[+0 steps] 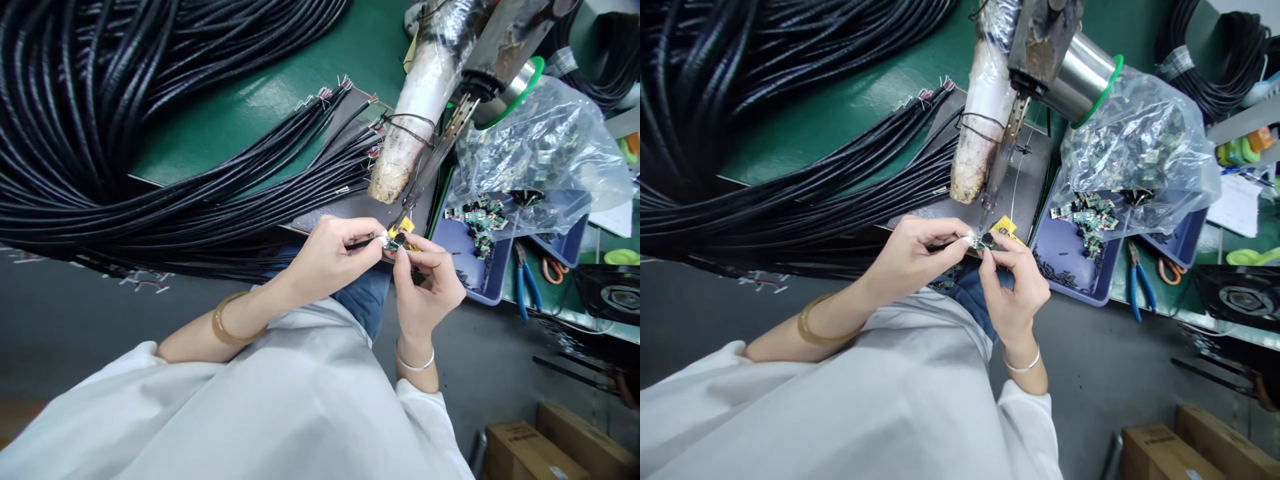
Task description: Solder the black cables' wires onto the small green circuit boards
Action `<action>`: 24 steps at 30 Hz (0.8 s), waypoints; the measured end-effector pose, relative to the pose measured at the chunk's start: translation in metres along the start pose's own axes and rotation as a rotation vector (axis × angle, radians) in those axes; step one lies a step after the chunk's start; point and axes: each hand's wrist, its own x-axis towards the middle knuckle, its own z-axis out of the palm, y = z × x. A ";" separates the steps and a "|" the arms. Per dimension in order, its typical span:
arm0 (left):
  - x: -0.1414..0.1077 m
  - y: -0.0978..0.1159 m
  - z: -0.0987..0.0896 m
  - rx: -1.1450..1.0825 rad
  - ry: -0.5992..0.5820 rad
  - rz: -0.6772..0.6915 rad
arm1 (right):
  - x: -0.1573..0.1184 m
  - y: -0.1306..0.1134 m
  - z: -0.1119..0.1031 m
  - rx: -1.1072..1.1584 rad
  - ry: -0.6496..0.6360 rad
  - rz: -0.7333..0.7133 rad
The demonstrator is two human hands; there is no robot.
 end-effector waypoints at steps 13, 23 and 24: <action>0.011 0.007 -0.002 0.031 0.000 -0.003 | 0.017 0.000 0.004 -0.077 0.018 -0.086; 0.014 0.013 -0.006 -0.015 -0.045 -0.065 | 0.014 -0.009 0.000 -0.121 0.008 -0.098; 0.014 0.012 -0.005 -0.025 -0.056 -0.073 | 0.013 -0.008 -0.001 -0.135 -0.005 -0.104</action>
